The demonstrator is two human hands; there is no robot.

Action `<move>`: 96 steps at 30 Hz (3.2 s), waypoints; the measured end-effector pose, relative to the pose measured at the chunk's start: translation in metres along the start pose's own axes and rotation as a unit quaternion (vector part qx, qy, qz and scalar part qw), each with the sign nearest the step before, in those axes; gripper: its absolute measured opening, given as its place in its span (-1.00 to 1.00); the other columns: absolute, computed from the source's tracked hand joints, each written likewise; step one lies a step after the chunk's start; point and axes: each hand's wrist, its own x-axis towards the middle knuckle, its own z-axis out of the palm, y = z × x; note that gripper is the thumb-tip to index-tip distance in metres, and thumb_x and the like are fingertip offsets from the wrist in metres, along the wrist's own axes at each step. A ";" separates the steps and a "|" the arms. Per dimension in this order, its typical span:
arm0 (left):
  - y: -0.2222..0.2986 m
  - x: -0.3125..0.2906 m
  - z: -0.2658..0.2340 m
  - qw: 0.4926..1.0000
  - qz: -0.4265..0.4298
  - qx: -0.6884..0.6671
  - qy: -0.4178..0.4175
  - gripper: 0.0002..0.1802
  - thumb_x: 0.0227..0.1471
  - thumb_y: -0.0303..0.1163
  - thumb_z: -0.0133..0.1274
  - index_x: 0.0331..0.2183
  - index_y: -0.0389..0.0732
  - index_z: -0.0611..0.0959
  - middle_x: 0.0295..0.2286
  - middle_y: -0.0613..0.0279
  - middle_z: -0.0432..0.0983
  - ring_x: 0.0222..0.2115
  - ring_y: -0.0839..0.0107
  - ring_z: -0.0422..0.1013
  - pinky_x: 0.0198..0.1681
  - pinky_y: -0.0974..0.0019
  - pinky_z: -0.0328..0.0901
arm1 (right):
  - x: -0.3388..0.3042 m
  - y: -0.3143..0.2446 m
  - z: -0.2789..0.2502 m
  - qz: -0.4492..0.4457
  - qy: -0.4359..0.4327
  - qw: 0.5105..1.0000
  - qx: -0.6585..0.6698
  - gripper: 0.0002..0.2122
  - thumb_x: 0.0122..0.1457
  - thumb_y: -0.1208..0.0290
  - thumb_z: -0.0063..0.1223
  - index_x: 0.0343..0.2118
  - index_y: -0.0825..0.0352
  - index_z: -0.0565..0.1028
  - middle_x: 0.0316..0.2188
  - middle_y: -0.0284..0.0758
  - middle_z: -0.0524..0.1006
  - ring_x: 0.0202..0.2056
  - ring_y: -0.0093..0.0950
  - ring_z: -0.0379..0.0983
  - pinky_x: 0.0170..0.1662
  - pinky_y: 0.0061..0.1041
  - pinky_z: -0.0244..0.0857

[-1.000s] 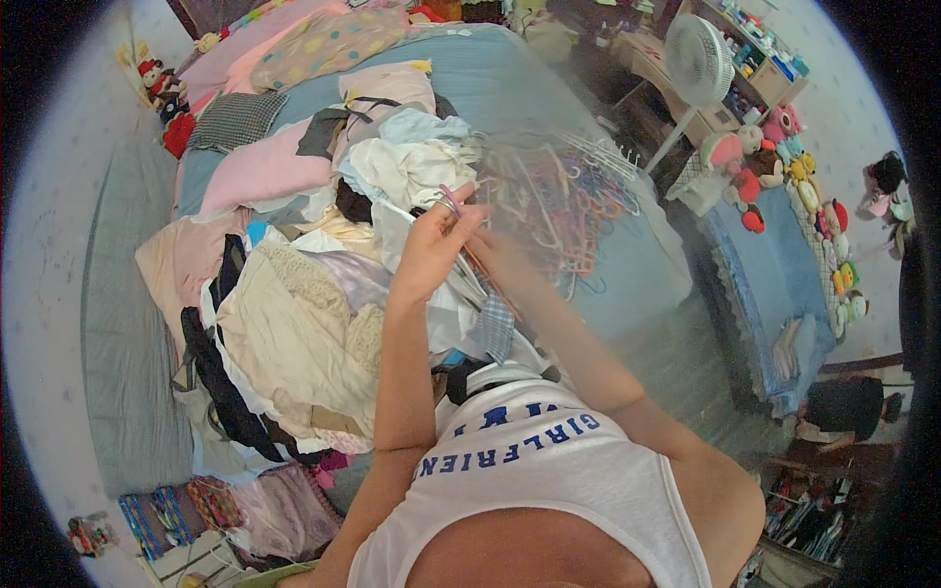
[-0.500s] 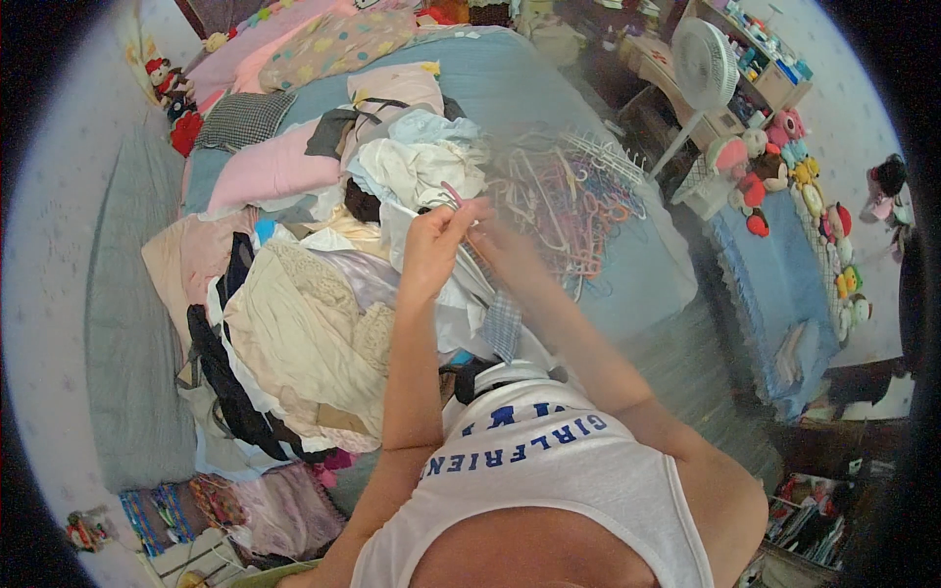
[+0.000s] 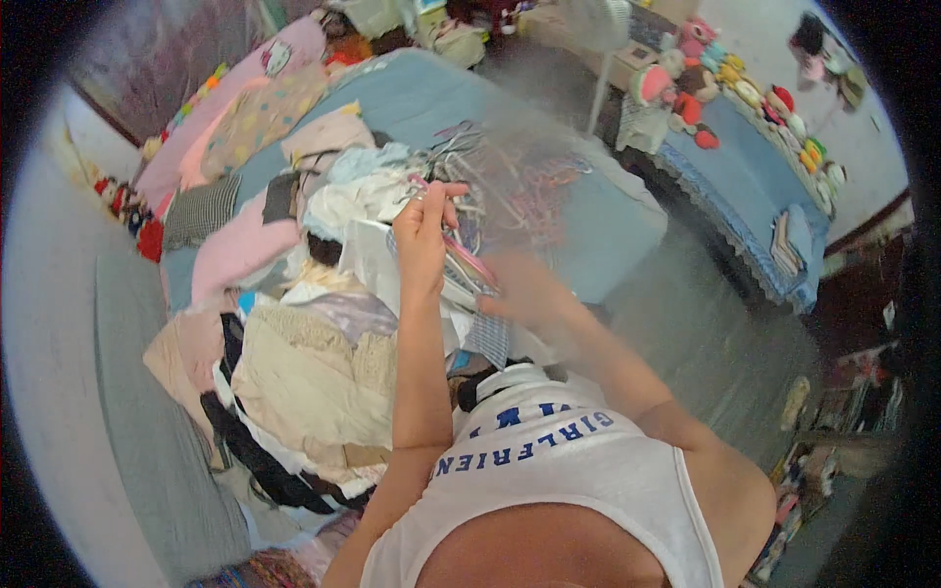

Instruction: The person takes various items of clothing from a pile on a bed, places them on plastic hangers, and hangs them inside a closet.

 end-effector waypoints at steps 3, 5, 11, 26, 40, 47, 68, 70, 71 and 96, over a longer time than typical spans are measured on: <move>0.010 -0.013 0.023 0.999 0.034 -0.026 -0.026 -0.66 0.09 -0.25 -0.14 -0.43 -0.32 0.59 -0.69 0.44 0.27 -0.63 0.68 0.12 -0.56 0.57 0.01 | -0.024 0.002 -0.011 -0.014 0.027 0.998 0.059 -0.62 -0.18 0.22 0.03 -0.35 0.42 0.37 -0.49 -0.05 0.43 -0.37 -0.11 0.37 -0.32 -0.24 0.22; 0.022 -0.025 0.039 0.998 0.020 -0.038 -0.042 -0.65 0.10 -0.25 -0.15 -0.41 -0.33 0.59 -0.69 0.43 0.28 -0.62 0.66 0.14 -0.52 0.57 0.03 | -0.040 0.004 -0.018 -0.024 0.035 0.996 0.083 -0.62 -0.18 0.21 0.04 -0.36 0.42 0.37 -0.48 -0.04 0.43 -0.36 -0.11 0.36 -0.31 -0.24 0.21; 0.044 -0.074 0.122 0.992 0.012 -0.045 -0.114 -0.66 0.09 -0.22 -0.14 -0.38 -0.29 0.59 -0.68 0.46 0.27 -0.61 0.69 0.13 -0.52 0.59 0.03 | -0.119 0.002 -0.055 0.067 0.107 0.982 0.138 -0.62 -0.17 0.19 0.07 -0.39 0.42 0.35 -0.49 -0.05 0.42 -0.39 -0.11 0.36 -0.33 -0.25 0.20; 0.082 -0.256 0.370 0.837 -0.008 -0.115 -0.536 -0.64 0.10 -0.20 -0.15 -0.36 -0.28 0.60 -0.64 0.46 0.28 -0.58 0.68 0.17 -0.50 0.59 0.05 | -0.395 -0.020 -0.134 0.314 0.457 0.827 0.092 -0.65 -0.22 0.27 0.06 -0.40 0.45 0.39 -0.52 -0.04 0.45 -0.43 -0.13 0.41 -0.35 -0.30 0.26; 0.073 -0.368 0.529 0.572 -0.075 -0.193 -0.794 -0.63 0.10 -0.22 -0.15 -0.34 -0.34 0.58 -0.59 0.39 0.35 -0.50 0.63 0.22 -0.41 0.55 0.11 | -0.511 0.019 -0.146 0.443 0.693 0.563 0.083 -0.75 -0.18 0.29 0.07 -0.52 0.39 0.39 -0.60 -0.12 0.43 -0.52 -0.18 0.36 -0.43 -0.30 0.20; 0.057 -0.433 0.591 0.389 -0.079 -0.183 -0.899 -0.65 0.09 -0.24 -0.13 -0.27 -0.33 0.55 -0.46 0.28 0.45 -0.38 0.58 0.31 -0.25 0.51 0.18 | -0.567 0.060 -0.132 0.462 0.788 0.406 -0.012 -0.73 -0.12 0.30 0.06 -0.41 0.38 0.39 -0.58 -0.23 0.41 -0.52 -0.36 0.33 -0.41 -0.39 0.20; 0.131 -0.802 0.685 0.172 -0.034 -0.214 -0.961 -0.74 0.06 -0.32 -0.10 -0.27 -0.27 0.55 -0.48 0.36 0.47 -0.45 0.66 0.27 -0.34 0.56 0.17 | -0.874 -0.057 -0.126 0.458 0.867 0.172 -0.094 -0.71 -0.09 0.31 0.03 -0.34 0.42 0.39 -0.59 -0.33 0.37 -0.53 -0.54 0.25 -0.41 -0.53 0.18; 0.154 -0.841 0.690 0.153 -0.036 -0.241 -0.958 -0.74 0.06 -0.33 -0.10 -0.26 -0.27 0.55 -0.48 0.36 0.47 -0.45 0.66 0.27 -0.34 0.56 0.17 | -0.907 -0.079 -0.133 0.446 0.874 0.149 -0.124 -0.73 -0.09 0.32 0.02 -0.38 0.43 0.38 -0.63 -0.35 0.33 -0.56 -0.57 0.21 -0.45 -0.55 0.16; 0.158 -0.862 0.692 0.144 -0.043 -0.243 -0.958 -0.74 0.06 -0.33 -0.10 -0.26 -0.27 0.55 -0.48 0.36 0.47 -0.45 0.66 0.27 -0.34 0.56 0.17 | -0.927 -0.084 -0.131 0.449 0.873 0.144 -0.125 -0.73 -0.09 0.32 0.02 -0.38 0.43 0.38 -0.63 -0.35 0.33 -0.56 -0.57 0.21 -0.45 -0.55 0.16; 0.265 -1.423 0.906 0.010 -0.066 -0.354 -0.933 -0.57 0.08 -0.06 -0.21 -0.27 -0.19 0.55 -0.36 0.30 0.48 -0.28 0.48 0.37 -0.14 0.40 0.19 | -1.505 -0.198 -0.178 0.482 0.832 0.072 -0.264 -0.78 -0.18 0.30 0.04 -0.70 0.37 0.43 -0.73 -0.45 0.36 -0.67 -0.62 0.24 -0.61 -0.60 0.05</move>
